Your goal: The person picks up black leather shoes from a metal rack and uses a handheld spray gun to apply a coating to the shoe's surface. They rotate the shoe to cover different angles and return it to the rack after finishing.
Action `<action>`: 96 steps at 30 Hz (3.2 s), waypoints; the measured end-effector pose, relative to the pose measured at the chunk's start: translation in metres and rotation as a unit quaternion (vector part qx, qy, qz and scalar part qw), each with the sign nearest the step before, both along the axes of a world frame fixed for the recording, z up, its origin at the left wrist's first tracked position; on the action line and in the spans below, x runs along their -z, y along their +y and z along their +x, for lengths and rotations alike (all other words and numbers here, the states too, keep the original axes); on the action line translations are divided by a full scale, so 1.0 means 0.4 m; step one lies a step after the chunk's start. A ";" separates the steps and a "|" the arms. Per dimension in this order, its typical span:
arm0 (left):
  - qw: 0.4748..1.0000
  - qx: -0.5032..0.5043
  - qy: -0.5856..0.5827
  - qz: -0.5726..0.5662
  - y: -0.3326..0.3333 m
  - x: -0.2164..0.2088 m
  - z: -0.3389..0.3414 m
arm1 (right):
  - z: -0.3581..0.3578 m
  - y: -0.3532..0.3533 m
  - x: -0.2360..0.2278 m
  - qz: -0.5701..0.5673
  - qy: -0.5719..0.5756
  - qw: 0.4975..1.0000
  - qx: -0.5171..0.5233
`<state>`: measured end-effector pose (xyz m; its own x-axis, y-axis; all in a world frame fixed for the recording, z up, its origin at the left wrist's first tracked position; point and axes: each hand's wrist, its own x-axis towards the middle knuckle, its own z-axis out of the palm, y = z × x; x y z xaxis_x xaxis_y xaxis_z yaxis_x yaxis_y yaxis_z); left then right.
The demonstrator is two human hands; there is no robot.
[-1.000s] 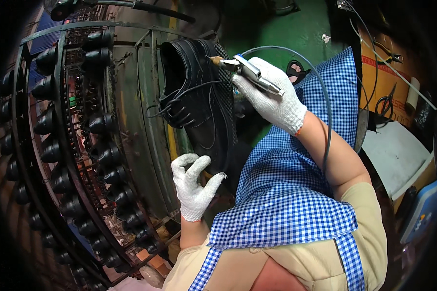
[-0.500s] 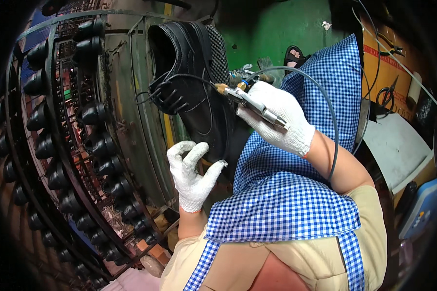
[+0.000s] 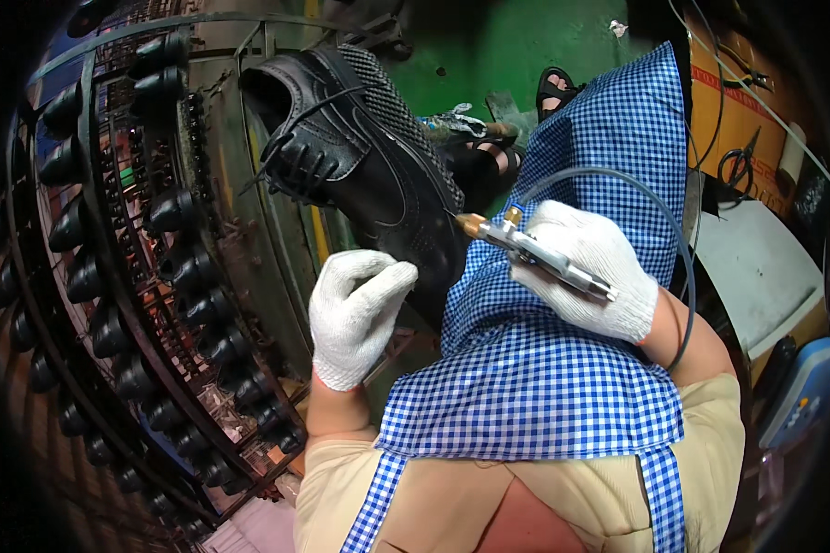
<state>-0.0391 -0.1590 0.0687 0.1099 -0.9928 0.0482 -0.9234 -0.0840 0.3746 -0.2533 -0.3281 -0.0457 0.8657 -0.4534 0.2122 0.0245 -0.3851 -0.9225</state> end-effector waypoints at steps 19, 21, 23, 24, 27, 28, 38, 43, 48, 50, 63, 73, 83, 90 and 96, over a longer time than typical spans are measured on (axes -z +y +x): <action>0.985 0.092 -0.147 0.020 -0.398 -0.031 -0.018 | -0.007 -0.069 -0.003 -0.076 -0.035 0.969 0.232; 0.977 0.098 -0.187 -0.013 -0.423 -0.026 0.000 | 0.040 -0.095 -0.001 -0.093 -0.078 0.957 0.262; 0.965 0.091 -0.245 -0.004 -0.456 -0.029 0.012 | 0.080 -0.116 0.009 -0.095 -0.079 0.954 0.275; 0.963 0.072 -0.259 0.016 -0.471 -0.030 0.026 | 0.102 -0.124 0.014 -0.097 -0.082 0.953 0.276; 0.956 0.015 -0.279 0.092 -0.522 -0.048 0.057 | 0.155 -0.138 0.026 -0.085 -0.083 0.953 0.279; 0.950 -0.003 -0.286 0.123 -0.540 -0.051 0.072 | 0.171 -0.140 0.028 -0.078 -0.090 0.952 0.282; 0.950 -0.093 -0.244 0.172 -0.560 -0.042 0.260 | 0.223 -0.048 0.038 -0.062 -0.057 0.967 0.242; 0.953 -0.145 -0.205 0.171 -0.546 -0.031 0.329 | 0.222 -0.016 0.046 -0.083 -0.073 0.967 0.232; 0.949 -0.192 -0.144 0.204 -0.547 -0.028 0.355 | 0.214 0.017 0.061 -0.081 -0.069 0.972 0.211; 0.954 -0.172 -0.153 0.190 -0.541 -0.019 0.401 | 0.202 0.038 0.054 -0.090 -0.038 0.977 0.187; 0.972 -0.157 -0.035 -0.171 -0.228 -0.124 0.174 | 0.124 -0.076 0.075 -0.173 -0.067 0.940 0.286; 0.999 0.018 -0.005 -0.045 0.038 -0.081 0.114 | 0.285 0.004 0.094 0.250 -0.052 0.962 0.100; 0.919 -0.290 -0.162 -0.211 -0.093 -0.222 0.503 | 0.272 -0.009 0.068 0.041 0.027 0.986 0.160; 0.861 -0.422 -0.281 -0.022 -0.110 -0.253 1.012 | 0.280 0.017 0.088 -0.009 -0.022 0.987 0.161; 0.846 -0.410 -0.284 -0.188 -0.369 -0.238 1.041 | 0.252 0.021 0.111 -0.003 0.039 0.987 0.154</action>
<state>0.3772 -0.3065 0.1638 0.6079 -0.4967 0.6195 -0.6517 -0.7578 0.0320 -0.1524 -0.3196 -0.0900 0.7014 -0.6958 0.1545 -0.1652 -0.3695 -0.9144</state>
